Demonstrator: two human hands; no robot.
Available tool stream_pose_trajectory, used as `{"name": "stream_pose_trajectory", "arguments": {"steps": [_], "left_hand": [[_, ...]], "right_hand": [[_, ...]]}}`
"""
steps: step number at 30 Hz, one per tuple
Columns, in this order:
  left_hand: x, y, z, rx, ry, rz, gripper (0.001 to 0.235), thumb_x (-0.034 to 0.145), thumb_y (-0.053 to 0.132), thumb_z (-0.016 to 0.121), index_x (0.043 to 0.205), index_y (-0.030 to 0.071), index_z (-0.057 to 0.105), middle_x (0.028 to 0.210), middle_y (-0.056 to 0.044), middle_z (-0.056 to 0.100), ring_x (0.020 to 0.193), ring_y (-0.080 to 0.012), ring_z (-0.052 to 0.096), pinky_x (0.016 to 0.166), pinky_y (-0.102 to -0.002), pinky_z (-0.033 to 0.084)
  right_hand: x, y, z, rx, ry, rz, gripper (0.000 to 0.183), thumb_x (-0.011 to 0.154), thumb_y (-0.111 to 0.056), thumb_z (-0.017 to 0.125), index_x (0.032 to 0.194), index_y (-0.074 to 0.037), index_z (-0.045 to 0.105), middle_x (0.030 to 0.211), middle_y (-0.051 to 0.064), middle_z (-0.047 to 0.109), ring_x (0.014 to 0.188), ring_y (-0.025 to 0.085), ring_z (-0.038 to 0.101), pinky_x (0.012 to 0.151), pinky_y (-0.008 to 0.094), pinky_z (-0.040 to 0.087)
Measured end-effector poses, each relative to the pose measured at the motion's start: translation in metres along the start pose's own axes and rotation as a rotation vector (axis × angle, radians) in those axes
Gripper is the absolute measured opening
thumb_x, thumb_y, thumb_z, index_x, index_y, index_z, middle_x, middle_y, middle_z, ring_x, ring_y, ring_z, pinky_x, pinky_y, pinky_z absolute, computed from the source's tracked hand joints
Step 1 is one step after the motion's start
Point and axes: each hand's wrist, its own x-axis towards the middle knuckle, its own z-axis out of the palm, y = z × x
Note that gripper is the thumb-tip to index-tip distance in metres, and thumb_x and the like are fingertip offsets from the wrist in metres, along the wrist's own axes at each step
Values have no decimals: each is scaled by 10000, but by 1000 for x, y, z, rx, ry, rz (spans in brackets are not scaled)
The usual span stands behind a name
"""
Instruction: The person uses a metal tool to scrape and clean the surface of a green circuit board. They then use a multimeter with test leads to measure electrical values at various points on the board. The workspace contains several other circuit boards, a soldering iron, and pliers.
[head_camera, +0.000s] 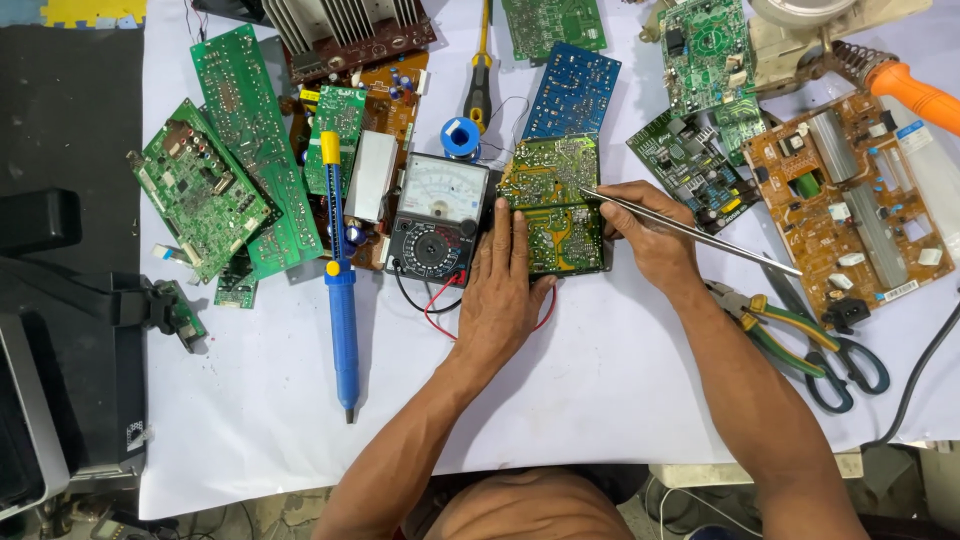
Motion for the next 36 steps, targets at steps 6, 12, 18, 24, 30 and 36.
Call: {"name": "stream_pose_trajectory", "arguments": {"steps": [6, 12, 18, 24, 30, 36], "left_hand": [[0, 0, 0, 10, -9, -6, 878, 945, 364, 677, 1582, -32, 221, 1664, -265, 104, 1414, -411, 410, 1213, -478, 308], [0, 0, 2, 6, -4, -3, 885, 950, 357, 677, 1593, -19, 199, 1668, -261, 101, 1420, -417, 404, 1193, -484, 336], [1, 0, 1, 3, -24, -18, 903, 951, 365, 672, 1603, -10, 173, 1675, -251, 89, 1430, -422, 393, 1181, -496, 341], [3, 5, -9, -97, -63, -80, 908, 937, 317, 694, 1604, -1, 166, 1674, -256, 61, 1415, -475, 381, 1136, -554, 371], [5, 9, -20, -228, -11, -145, 1104, 860, 352, 801, 1614, 11, 70, 1666, -284, -13, 1391, -532, 391, 1095, -582, 407], [-3, 7, 1, 9, 89, -76, 1058, 816, 383, 813, 1584, -33, 216, 1635, -334, 115, 1292, -488, 496, 1021, -526, 472]], "right_hand": [[3, 12, -1, 32, -5, -24, 137, 1011, -24, 724, 1137, 28, 739, 932, 181, 727, 726, 163, 691, 628, 315, 592], [3, 13, 1, 54, 8, -27, 133, 1006, -17, 727, 1129, 30, 739, 920, 184, 724, 699, 170, 695, 592, 309, 579], [2, 8, 3, 52, 57, -18, 131, 1009, -31, 719, 1122, 33, 745, 949, 161, 727, 721, 156, 700, 607, 294, 591], [0, 9, -1, 40, 9, -7, 141, 1028, -43, 692, 1112, 61, 735, 753, 176, 698, 663, 174, 694, 593, 308, 587], [-2, 9, 0, 88, -50, -4, 135, 980, 8, 710, 1102, 61, 735, 747, 204, 715, 667, 188, 710, 611, 321, 598], [-4, 16, 3, 86, 10, -4, 163, 1008, -9, 693, 1154, 57, 723, 798, 233, 733, 663, 232, 739, 592, 347, 617]]}}
